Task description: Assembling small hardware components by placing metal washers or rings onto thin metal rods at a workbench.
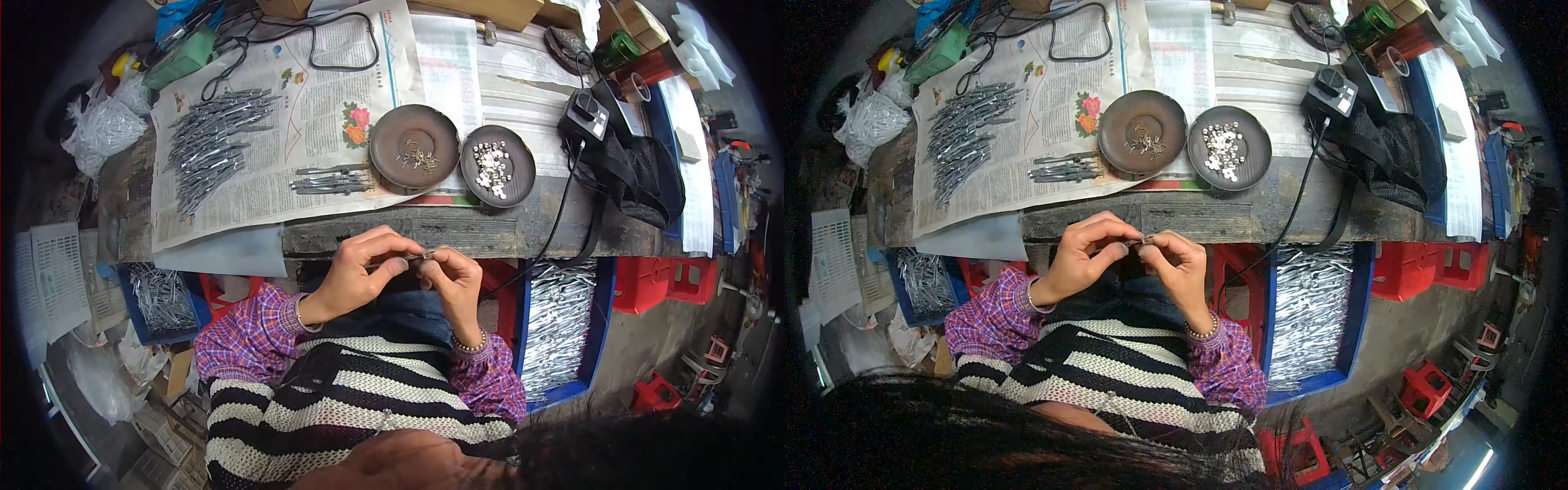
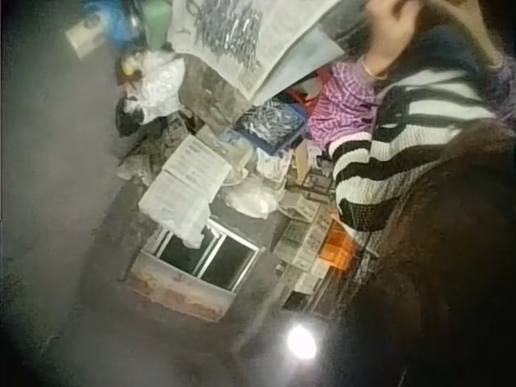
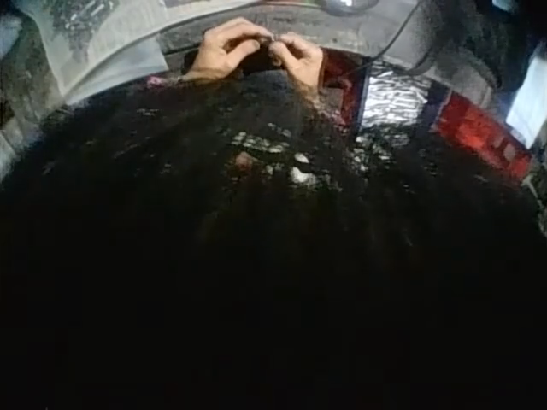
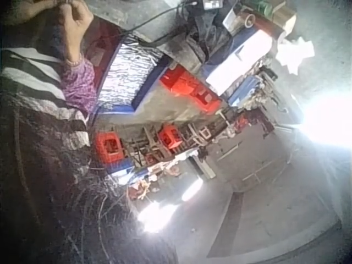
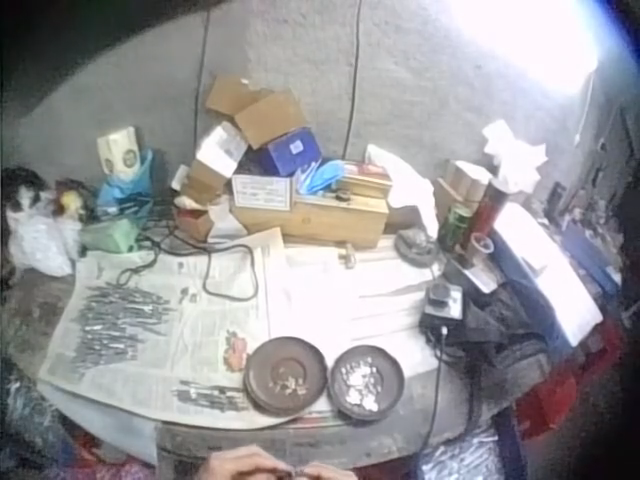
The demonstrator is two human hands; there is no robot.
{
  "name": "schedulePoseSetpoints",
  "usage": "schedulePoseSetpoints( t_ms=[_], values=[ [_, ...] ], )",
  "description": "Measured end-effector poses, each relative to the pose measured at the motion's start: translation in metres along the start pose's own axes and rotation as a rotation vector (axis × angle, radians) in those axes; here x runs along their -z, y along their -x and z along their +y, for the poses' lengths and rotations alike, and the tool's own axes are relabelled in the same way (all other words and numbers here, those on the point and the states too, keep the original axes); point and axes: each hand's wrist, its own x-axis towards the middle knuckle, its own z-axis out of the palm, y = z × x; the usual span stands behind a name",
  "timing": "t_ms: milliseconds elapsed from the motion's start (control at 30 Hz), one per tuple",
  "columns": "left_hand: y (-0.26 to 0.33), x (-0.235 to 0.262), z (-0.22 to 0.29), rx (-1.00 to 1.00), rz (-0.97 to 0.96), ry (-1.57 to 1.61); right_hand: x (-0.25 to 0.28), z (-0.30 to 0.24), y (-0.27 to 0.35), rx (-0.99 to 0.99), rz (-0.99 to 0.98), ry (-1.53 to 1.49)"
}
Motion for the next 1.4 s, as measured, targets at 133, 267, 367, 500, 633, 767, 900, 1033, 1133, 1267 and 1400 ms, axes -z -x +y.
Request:
schedulePoseSetpoints(
  t_ms=[133,267,367,500,633,767,900,1033,1133,1267,1400],
  values=[
    [-0.001,0.005,0.003,0.023,-0.029,-0.018,-0.002,-0.004,-0.001,0.004,0.022,-0.009],
    [-0.004,0.013,0.007,-0.025,-0.046,-0.050,-0.003,-0.006,-0.001,0.022,0.018,0.020],
    [-0.016,0.035,0.010,-0.165,-0.064,-0.225,-0.002,-0.006,0.000,-0.020,0.027,0.004],
    [-0.037,0.072,0.002,-0.253,0.092,-0.528,-0.005,-0.001,-0.001,-0.040,-0.009,0.006],
    [-0.048,0.089,-0.007,-0.281,0.127,-0.676,-0.006,0.000,0.000,-0.045,-0.050,0.019],
    [-0.052,0.093,-0.015,-0.339,0.176,-0.772,-0.008,0.003,0.002,-0.045,-0.057,0.007],
    [-0.052,0.093,-0.022,-0.340,0.140,-0.794,-0.008,0.003,0.001,-0.040,-0.084,0.041],
    [-0.047,0.095,-0.019,-0.309,0.144,-0.766,-0.010,0.002,0.000,-0.041,-0.097,0.087],
    [-0.043,0.099,-0.017,-0.307,0.143,-0.743,-0.014,0.000,0.000,-0.060,-0.099,0.104],
    [-0.043,0.109,-0.014,-0.304,0.170,-0.739,-0.011,0.002,0.002,-0.071,-0.081,0.109],
    [-0.047,0.137,-0.015,-0.308,0.219,-0.878,-0.008,0.006,0.003,-0.071,-0.073,0.114]
  ],
)
